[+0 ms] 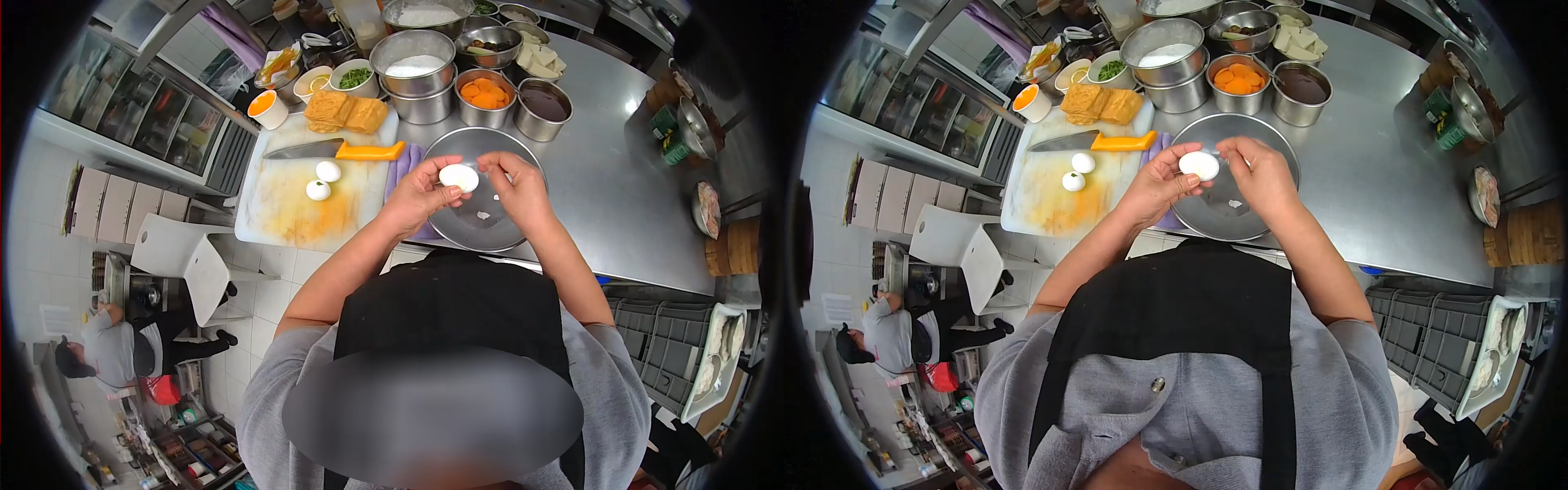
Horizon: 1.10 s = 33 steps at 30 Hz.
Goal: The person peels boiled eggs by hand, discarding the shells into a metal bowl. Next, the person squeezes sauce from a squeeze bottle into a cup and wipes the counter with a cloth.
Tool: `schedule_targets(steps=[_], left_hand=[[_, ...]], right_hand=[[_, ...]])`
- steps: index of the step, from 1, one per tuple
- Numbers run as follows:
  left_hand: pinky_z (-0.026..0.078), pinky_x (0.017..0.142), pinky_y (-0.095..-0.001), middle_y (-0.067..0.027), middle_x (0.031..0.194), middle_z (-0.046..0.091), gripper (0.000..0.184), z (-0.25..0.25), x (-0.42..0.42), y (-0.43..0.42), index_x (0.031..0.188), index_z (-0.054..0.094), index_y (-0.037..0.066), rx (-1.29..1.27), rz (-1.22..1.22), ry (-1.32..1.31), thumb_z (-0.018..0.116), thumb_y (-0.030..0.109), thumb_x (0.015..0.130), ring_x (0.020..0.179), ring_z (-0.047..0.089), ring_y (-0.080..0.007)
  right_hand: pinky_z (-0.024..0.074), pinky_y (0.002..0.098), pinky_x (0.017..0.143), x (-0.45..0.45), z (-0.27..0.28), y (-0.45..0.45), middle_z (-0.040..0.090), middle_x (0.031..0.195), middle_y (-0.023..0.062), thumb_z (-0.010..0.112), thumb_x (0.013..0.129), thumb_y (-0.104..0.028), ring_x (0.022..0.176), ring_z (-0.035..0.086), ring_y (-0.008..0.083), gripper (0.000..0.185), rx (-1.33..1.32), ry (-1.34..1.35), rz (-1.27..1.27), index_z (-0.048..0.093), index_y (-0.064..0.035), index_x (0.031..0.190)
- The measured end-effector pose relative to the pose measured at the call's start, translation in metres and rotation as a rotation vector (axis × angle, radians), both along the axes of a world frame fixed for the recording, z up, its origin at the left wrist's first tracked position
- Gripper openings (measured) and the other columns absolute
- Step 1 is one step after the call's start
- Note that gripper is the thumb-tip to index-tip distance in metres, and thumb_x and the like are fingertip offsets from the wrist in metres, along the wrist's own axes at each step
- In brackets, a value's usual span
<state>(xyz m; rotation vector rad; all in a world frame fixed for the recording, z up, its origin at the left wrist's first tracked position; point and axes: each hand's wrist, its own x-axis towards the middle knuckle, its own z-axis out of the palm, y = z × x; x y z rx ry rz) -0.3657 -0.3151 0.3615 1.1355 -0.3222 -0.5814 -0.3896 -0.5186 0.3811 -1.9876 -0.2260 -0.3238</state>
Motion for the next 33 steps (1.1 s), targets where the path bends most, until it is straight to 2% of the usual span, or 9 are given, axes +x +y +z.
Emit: schedule_targets(steps=[1,3,10,13,18,24,29,31,33], left_hand=[[0.052,0.08,-0.0258,-0.0081,0.115,0.061,0.046,-0.001,0.0,0.0,0.133,0.045,0.006,0.025,-0.015,-0.034,0.062,0.003,0.09,0.097,0.064,-0.0165],[0.051,0.079,-0.0247,-0.0077,0.115,0.061,0.047,0.0,-0.001,0.0,0.133,0.045,0.006,0.057,-0.01,-0.051,0.063,0.004,0.09,0.096,0.063,-0.0153],[0.05,0.086,-0.0262,-0.0066,0.114,0.062,0.051,-0.001,0.003,0.003,0.135,0.044,0.003,0.209,-0.032,-0.203,0.065,0.008,0.089,0.098,0.061,-0.0121],[0.049,0.089,-0.0273,-0.0068,0.114,0.062,0.05,0.009,0.003,0.009,0.134,0.044,0.001,0.276,-0.13,-0.185,0.066,0.009,0.089,0.099,0.06,-0.0115],[0.049,0.089,-0.0274,-0.0071,0.114,0.062,0.05,0.012,0.003,0.013,0.134,0.045,0.001,0.268,-0.188,-0.175,0.067,0.011,0.089,0.101,0.06,-0.0119],[0.049,0.091,-0.028,-0.0067,0.117,0.061,0.051,0.009,0.001,0.011,0.134,0.045,0.001,0.25,-0.219,-0.17,0.067,0.013,0.089,0.103,0.06,-0.0131],[0.049,0.091,-0.0293,-0.006,0.116,0.06,0.049,0.009,-0.001,0.006,0.133,0.045,0.003,0.226,-0.203,-0.125,0.066,0.011,0.089,0.104,0.06,-0.0138],[0.051,0.085,-0.0281,-0.006,0.11,0.06,0.048,0.009,-0.002,0.004,0.128,0.045,0.002,0.253,-0.171,-0.174,0.067,0.007,0.087,0.097,0.059,-0.0125],[0.051,0.085,-0.028,-0.0052,0.109,0.06,0.047,0.007,-0.002,0.003,0.127,0.045,0.003,0.199,-0.162,-0.184,0.068,0.007,0.086,0.097,0.059,-0.0124]], right_hand=[[0.0513,0.0359,0.078,-0.001,0.005,0.0,0.068,0.091,0.0124,0.06,0.087,-0.007,0.091,0.065,0.0291,0.014,0.0,0.001,-0.001,0.067,-0.0039,0.098],[0.0512,0.0357,0.076,-0.003,0.013,0.001,0.068,0.091,0.0111,0.064,0.085,-0.01,0.09,0.065,0.0296,0.016,-0.237,-0.2,0.069,0.067,-0.0048,0.1],[0.0516,0.0359,0.067,-0.007,0.012,0.0,0.068,0.087,0.0107,0.069,0.083,-0.015,0.078,0.065,0.0296,0.017,-0.158,-0.157,0.162,0.069,-0.0067,0.098],[0.0512,0.0322,0.07,-0.009,0.015,-0.002,0.069,0.088,0.0112,0.07,0.082,-0.008,0.08,0.066,0.0248,0.016,-0.225,-0.134,0.211,0.07,-0.0035,0.097],[0.0514,0.0358,0.064,-0.009,0.009,0.0,0.068,0.084,0.0108,0.067,0.084,-0.013,0.075,0.066,0.0288,0.011,-0.253,-0.297,0.213,0.069,-0.0047,0.09],[0.0507,0.0356,0.068,-0.014,0.007,-0.004,0.068,0.086,0.0127,0.066,0.085,-0.012,0.077,0.065,0.0291,0.011,-0.082,-0.111,0.247,0.068,-0.0038,0.091],[0.0499,0.0354,0.069,-0.016,0.005,-0.003,0.066,0.087,0.0121,0.066,0.085,-0.012,0.079,0.064,0.0284,0.011,-0.084,-0.133,0.211,0.067,-0.0033,0.091],[0.0498,0.0354,0.069,-0.015,0.006,-0.004,0.066,0.087,0.012,0.065,0.084,-0.011,0.079,0.064,0.0281,0.01,-0.097,-0.153,0.196,0.066,-0.0031,0.091],[0.0497,0.0354,0.069,-0.014,0.004,-0.006,0.065,0.086,0.0124,0.064,0.083,-0.008,0.079,0.064,0.0282,0.009,-0.171,-0.09,0.077,0.065,-0.0029,0.091]])
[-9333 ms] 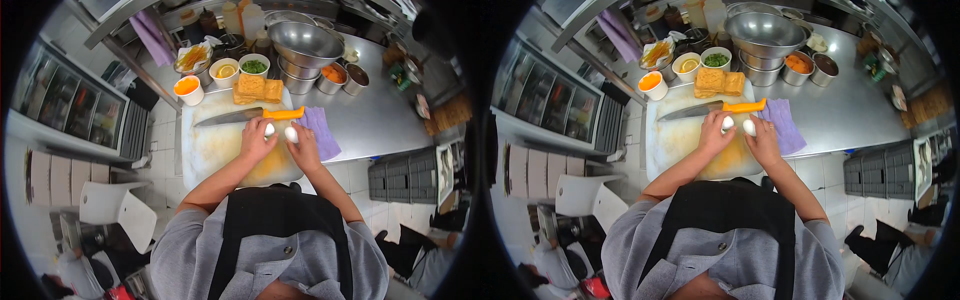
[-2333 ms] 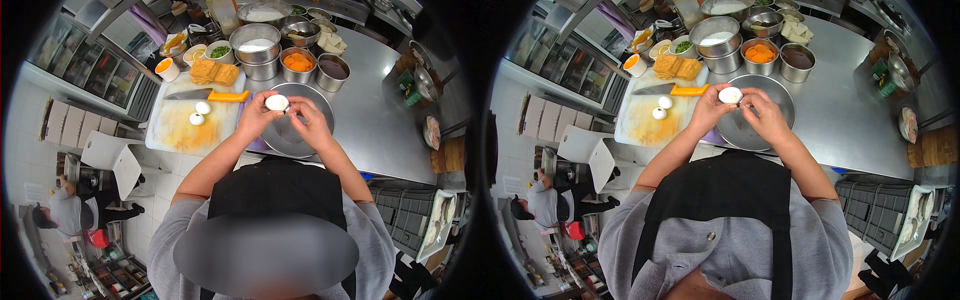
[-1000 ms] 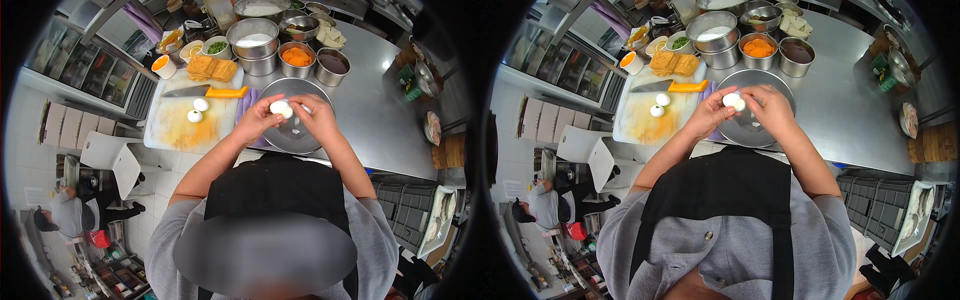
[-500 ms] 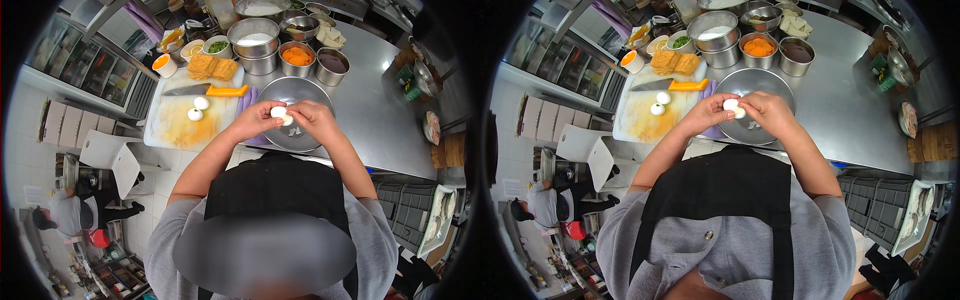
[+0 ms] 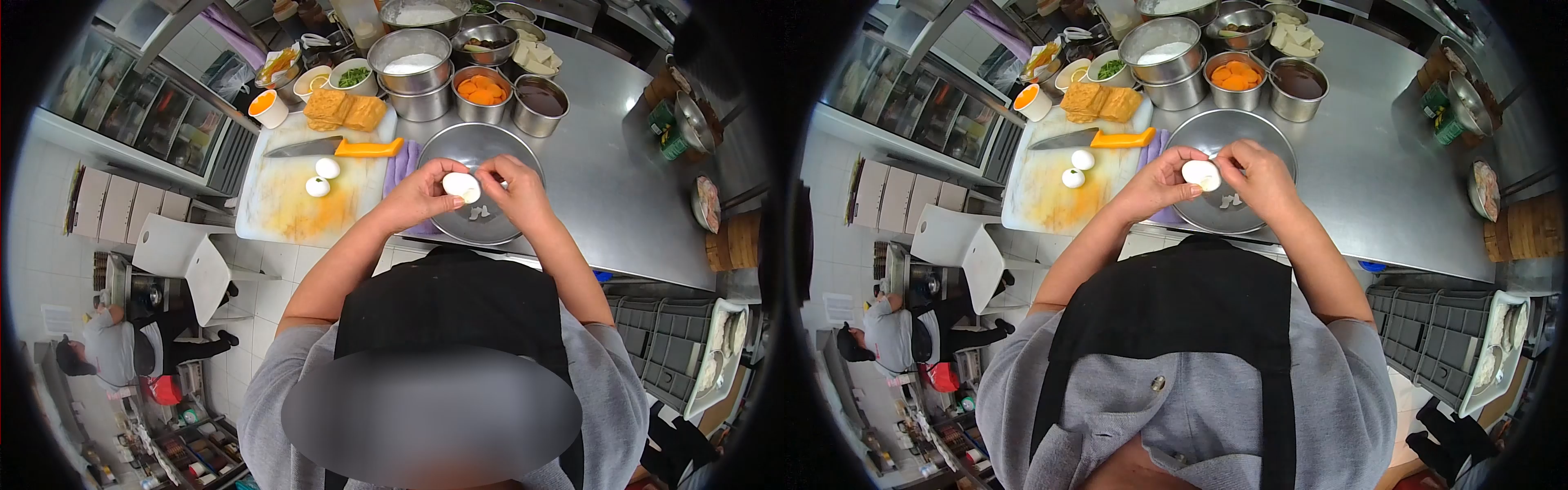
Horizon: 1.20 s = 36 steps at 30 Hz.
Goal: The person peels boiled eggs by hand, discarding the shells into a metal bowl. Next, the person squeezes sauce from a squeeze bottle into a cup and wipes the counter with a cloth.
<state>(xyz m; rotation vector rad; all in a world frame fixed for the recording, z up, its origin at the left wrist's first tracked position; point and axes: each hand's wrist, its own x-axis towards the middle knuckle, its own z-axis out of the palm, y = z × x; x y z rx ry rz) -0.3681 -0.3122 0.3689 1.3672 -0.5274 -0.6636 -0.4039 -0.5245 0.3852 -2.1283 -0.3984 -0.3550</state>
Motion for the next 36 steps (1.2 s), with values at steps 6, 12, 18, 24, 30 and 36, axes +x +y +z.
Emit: schedule_targets(steps=[6,12,18,24,30,36], left_hand=[[0.05,0.087,-0.0292,-0.0041,0.116,0.058,0.044,-0.001,0.0,-0.003,0.125,0.048,0.005,-0.111,0.026,0.032,0.068,0.004,0.085,0.103,0.057,-0.0127],[0.051,0.086,-0.0271,-0.004,0.112,0.059,0.044,-0.003,0.002,-0.01,0.125,0.048,0.002,0.045,0.105,-0.063,0.068,0.005,0.086,0.098,0.058,-0.0106],[0.051,0.08,-0.0244,-0.0038,0.104,0.061,0.045,-0.003,0.003,-0.013,0.124,0.05,0.0,0.185,0.117,-0.123,0.07,0.009,0.085,0.09,0.059,-0.0091],[0.051,0.076,-0.0237,-0.0033,0.097,0.063,0.044,-0.004,0.001,-0.012,0.121,0.055,0.0,0.207,0.143,-0.12,0.073,0.014,0.083,0.085,0.06,-0.0088],[0.051,0.08,-0.0248,-0.0047,0.104,0.061,0.041,0.0,-0.001,-0.013,0.124,0.05,0.0,0.354,0.114,-0.166,0.066,0.005,0.086,0.09,0.06,-0.0098],[0.05,0.081,-0.0251,-0.0041,0.104,0.061,0.041,-0.009,0.003,-0.01,0.119,0.051,0.002,0.239,0.14,-0.136,0.07,0.006,0.082,0.092,0.059,-0.0098]], right_hand=[[0.0508,0.0354,0.071,0.003,-0.01,-0.008,0.066,0.092,0.0144,0.063,0.084,-0.006,0.084,0.065,0.0304,0.013,0.072,0.041,-0.004,0.065,-0.0027,0.096],[0.0519,0.0361,0.071,-0.005,0.008,-0.002,0.067,0.091,0.0147,0.065,0.085,-0.01,0.081,0.066,0.0317,0.019,0.041,-0.008,0.134,0.067,-0.0034,0.103],[0.0517,0.0388,0.066,-0.001,0.0,-0.003,0.067,0.085,0.0131,0.067,0.083,-0.012,0.075,0.065,0.0305,0.018,-0.123,-0.261,0.141,0.068,-0.0036,0.099],[0.0522,0.0386,0.063,-0.001,-0.013,0.002,0.067,0.081,0.0103,0.068,0.081,-0.013,0.072,0.065,0.0295,0.012,-0.179,-0.407,0.078,0.068,-0.0046,0.09],[0.052,0.0392,0.062,-0.001,-0.023,0.007,0.066,0.079,0.0108,0.068,0.081,-0.015,0.071,0.065,0.0298,0.011,-0.109,-0.316,-0.017,0.066,-0.0053,0.086],[0.051,0.0377,0.065,0.002,-0.018,0.0,0.066,0.082,0.0133,0.065,0.083,-0.011,0.074,0.064,0.0322,0.009,0.015,-0.035,-0.081,0.065,-0.0028,0.087]])
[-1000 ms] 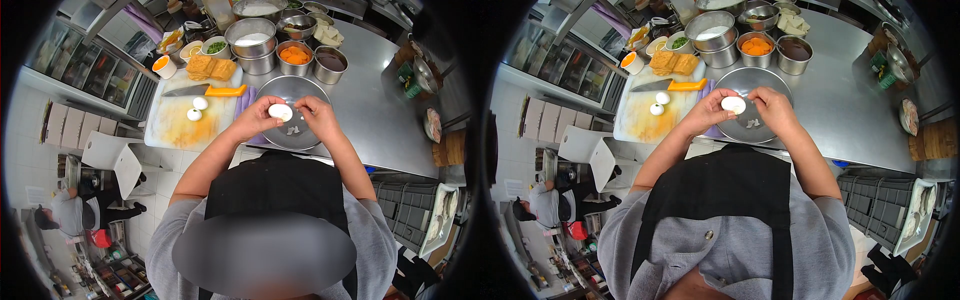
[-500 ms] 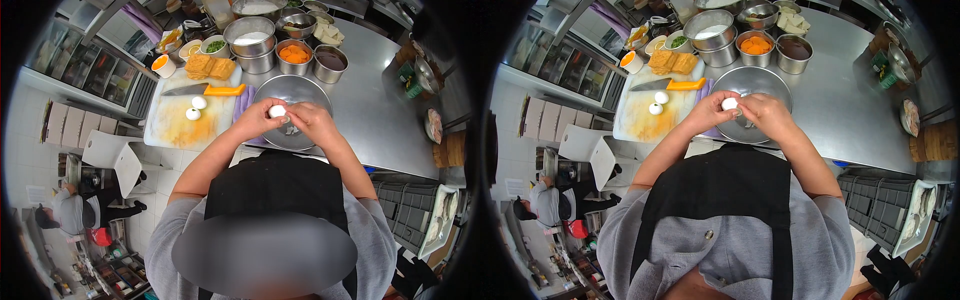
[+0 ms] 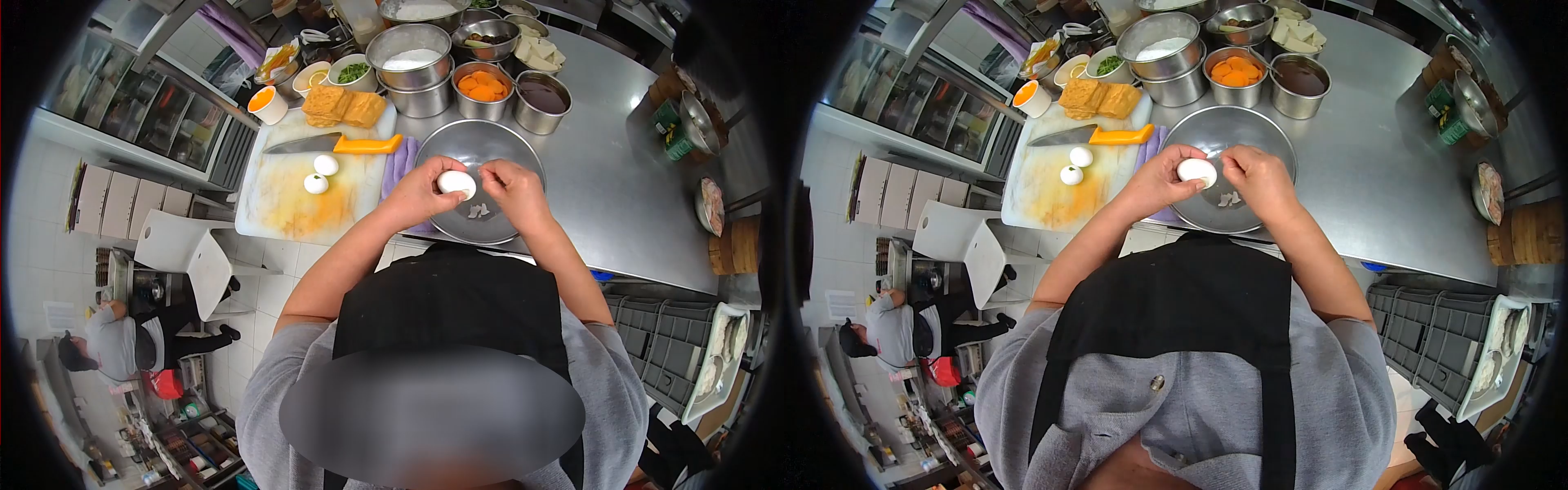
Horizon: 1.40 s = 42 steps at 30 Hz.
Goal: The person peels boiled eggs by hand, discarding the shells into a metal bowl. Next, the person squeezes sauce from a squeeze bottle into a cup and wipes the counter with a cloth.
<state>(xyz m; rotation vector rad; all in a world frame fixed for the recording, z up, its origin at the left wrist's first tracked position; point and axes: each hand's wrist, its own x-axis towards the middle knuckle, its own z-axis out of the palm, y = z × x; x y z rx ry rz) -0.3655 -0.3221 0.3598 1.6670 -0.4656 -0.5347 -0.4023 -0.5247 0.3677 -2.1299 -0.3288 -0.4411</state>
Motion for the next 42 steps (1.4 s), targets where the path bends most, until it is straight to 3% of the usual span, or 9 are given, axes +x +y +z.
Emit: schedule_targets(steps=[7,9,13,16,21,24,37,42], left_hand=[[0.049,0.08,-0.0252,-0.0037,0.103,0.058,0.043,-0.004,0.001,0.001,0.115,0.049,0.002,-0.117,0.002,0.005,0.073,0.007,0.08,0.092,0.057,-0.01],[0.049,0.08,-0.0251,-0.0038,0.103,0.058,0.043,-0.002,0.0,0.0,0.115,0.049,0.002,-0.11,-0.01,0.001,0.073,0.007,0.08,0.092,0.057,-0.0098],[0.049,0.079,-0.0248,-0.004,0.102,0.058,0.043,0.001,-0.001,0.0,0.116,0.049,0.001,-0.102,-0.023,-0.008,0.073,0.008,0.08,0.091,0.057,-0.0095],[0.049,0.08,-0.0247,-0.0043,0.102,0.058,0.044,0.003,-0.002,0.003,0.117,0.049,0.0,-0.119,-0.031,0.058,0.073,0.008,0.08,0.091,0.057,-0.0098],[0.049,0.081,-0.0252,-0.005,0.102,0.059,0.045,0.008,-0.004,0.006,0.118,0.051,-0.001,-0.07,-0.037,0.083,0.072,0.008,0.08,0.092,0.057,-0.0104],[0.048,0.081,-0.0253,-0.0053,0.101,0.06,0.045,0.007,-0.003,0.007,0.118,0.051,-0.001,-0.039,-0.019,0.089,0.072,0.008,0.08,0.092,0.058,-0.0106],[0.048,0.08,-0.0249,-0.0053,0.101,0.06,0.046,-0.002,-0.001,0.007,0.119,0.05,-0.002,-0.001,-0.049,0.026,0.072,0.008,0.079,0.09,0.058,-0.0118],[0.049,0.083,-0.0258,-0.0048,0.104,0.058,0.047,0.001,-0.002,0.005,0.117,0.047,0.001,-0.102,-0.036,0.043,0.073,0.005,0.079,0.094,0.058,-0.0114]], right_hand=[[0.0504,0.0355,0.071,-0.003,0.012,-0.003,0.066,0.088,0.0144,0.064,0.083,-0.005,0.081,0.064,0.0308,0.012,0.105,0.074,0.12,0.067,-0.0024,0.095],[0.0504,0.0354,0.07,-0.006,0.022,0.002,0.066,0.088,0.014,0.065,0.083,-0.006,0.081,0.065,0.0303,0.014,-0.008,-0.015,0.198,0.068,-0.0032,0.097],[0.0504,0.036,0.069,-0.003,0.017,0.004,0.066,0.086,0.0139,0.066,0.084,-0.009,0.079,0.064,0.0301,0.014,0.062,0.029,0.217,0.068,-0.0031,0.096],[0.0509,0.038,0.067,-0.003,0.014,0.003,0.066,0.084,0.0134,0.065,0.085,-0.012,0.076,0.065,0.0308,0.013,-0.01,-0.084,0.249,0.068,-0.0037,0.095],[0.0519,0.041,0.064,-0.005,0.012,0.008,0.067,0.084,0.0126,0.065,0.085,-0.012,0.073,0.065,0.0325,0.01,-0.166,-0.207,0.21,0.067,-0.0033,0.088],[0.0514,0.0395,0.066,-0.005,0.007,0.009,0.067,0.086,0.0138,0.066,0.084,-0.008,0.076,0.065,0.0328,0.011,-0.19,-0.196,0.204,0.065,-0.0021,0.093],[0.0519,0.0421,0.063,0.001,-0.008,0.015,0.065,0.079,0.0145,0.064,0.085,-0.011,0.071,0.064,0.0341,0.008,-0.16,-0.263,0.086,0.063,-0.0031,0.087],[0.0514,0.0426,0.069,0.005,-0.006,0.002,0.066,0.087,0.016,0.063,0.084,-0.008,0.08,0.064,0.035,0.01,-0.127,-0.029,-0.025,0.064,-0.0024,0.092]])
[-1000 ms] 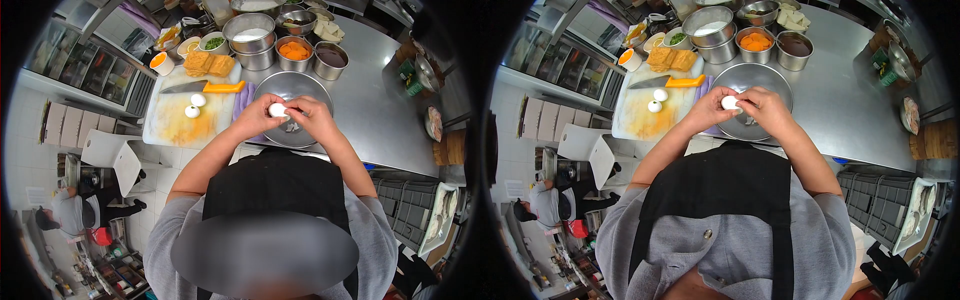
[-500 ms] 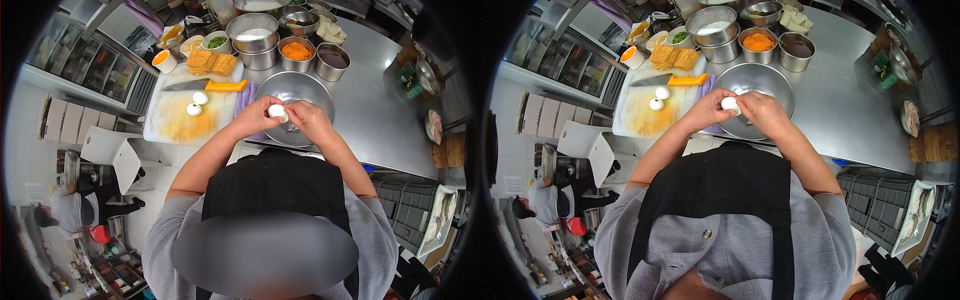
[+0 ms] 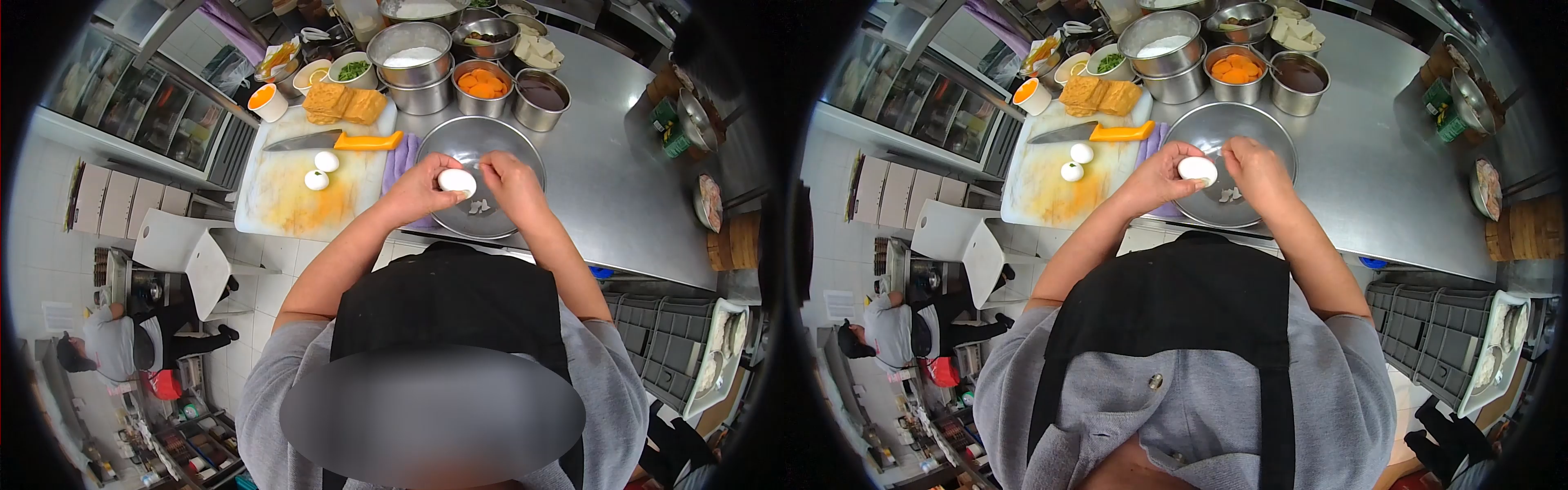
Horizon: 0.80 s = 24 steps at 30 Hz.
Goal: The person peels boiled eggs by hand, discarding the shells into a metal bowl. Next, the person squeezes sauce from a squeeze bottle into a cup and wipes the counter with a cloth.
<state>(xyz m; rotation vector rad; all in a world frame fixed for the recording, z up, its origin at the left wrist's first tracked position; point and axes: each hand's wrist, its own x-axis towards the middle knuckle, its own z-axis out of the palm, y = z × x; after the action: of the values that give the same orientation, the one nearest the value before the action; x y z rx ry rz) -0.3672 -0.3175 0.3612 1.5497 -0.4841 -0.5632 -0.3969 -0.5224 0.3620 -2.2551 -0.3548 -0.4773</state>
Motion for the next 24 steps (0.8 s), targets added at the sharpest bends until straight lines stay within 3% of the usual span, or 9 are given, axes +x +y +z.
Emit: schedule_targets(steps=[4,6,9,21,24], left_hand=[[0.05,0.085,-0.0267,-0.0041,0.106,0.055,0.045,-0.002,0.002,0.0,0.114,0.045,0.004,-0.103,-0.015,-0.036,0.073,-0.001,0.078,0.098,0.056,-0.0104],[0.051,0.084,-0.0266,-0.0041,0.106,0.055,0.045,-0.002,0.0,-0.001,0.114,0.045,0.004,-0.111,-0.012,-0.027,0.072,-0.002,0.078,0.097,0.056,-0.0103],[0.051,0.084,-0.0264,-0.0042,0.106,0.055,0.045,0.001,-0.001,-0.003,0.114,0.045,0.004,-0.1,-0.01,-0.025,0.072,-0.004,0.079,0.097,0.056,-0.0101],[0.051,0.082,-0.0264,-0.006,0.105,0.057,0.042,0.01,-0.007,-0.003,0.113,0.044,0.003,-0.016,0.016,-0.022,0.071,-0.003,0.08,0.095,0.058,-0.0111],[0.051,0.083,-0.0266,-0.0063,0.107,0.057,0.043,0.008,-0.005,-0.004,0.113,0.043,0.004,-0.033,-0.004,0.003,0.07,-0.004,0.081,0.096,0.058,-0.0119]], right_hand=[[0.0513,0.0396,0.071,-0.001,0.004,-0.006,0.067,0.093,0.0159,0.064,0.084,-0.008,0.081,0.065,0.0337,0.015,-0.077,-0.152,-0.009,0.066,-0.0022,0.098],[0.0511,0.0366,0.071,-0.006,0.014,-0.001,0.067,0.095,0.0151,0.066,0.084,-0.009,0.081,0.065,0.0318,0.019,0.254,0.175,0.175,0.067,-0.0023,0.102],[0.051,0.0346,0.07,-0.01,0.02,0.004,0.067,0.091,0.0143,0.067,0.084,-0.011,0.078,0.065,0.0296,0.019,0.301,0.201,0.205,0.067,-0.0021,0.101],[0.0509,0.0428,0.065,-0.009,0.006,0.007,0.066,0.084,0.0163,0.063,0.086,-0.013,0.074,0.064,0.0366,0.011,0.023,-0.134,0.132,0.063,-0.0031,0.088],[0.0511,0.0425,0.066,-0.008,0.009,0.005,0.066,0.082,0.0152,0.063,0.085,-0.012,0.075,0.064,0.0363,0.009,0.068,-0.064,0.114,0.063,-0.003,0.088]])
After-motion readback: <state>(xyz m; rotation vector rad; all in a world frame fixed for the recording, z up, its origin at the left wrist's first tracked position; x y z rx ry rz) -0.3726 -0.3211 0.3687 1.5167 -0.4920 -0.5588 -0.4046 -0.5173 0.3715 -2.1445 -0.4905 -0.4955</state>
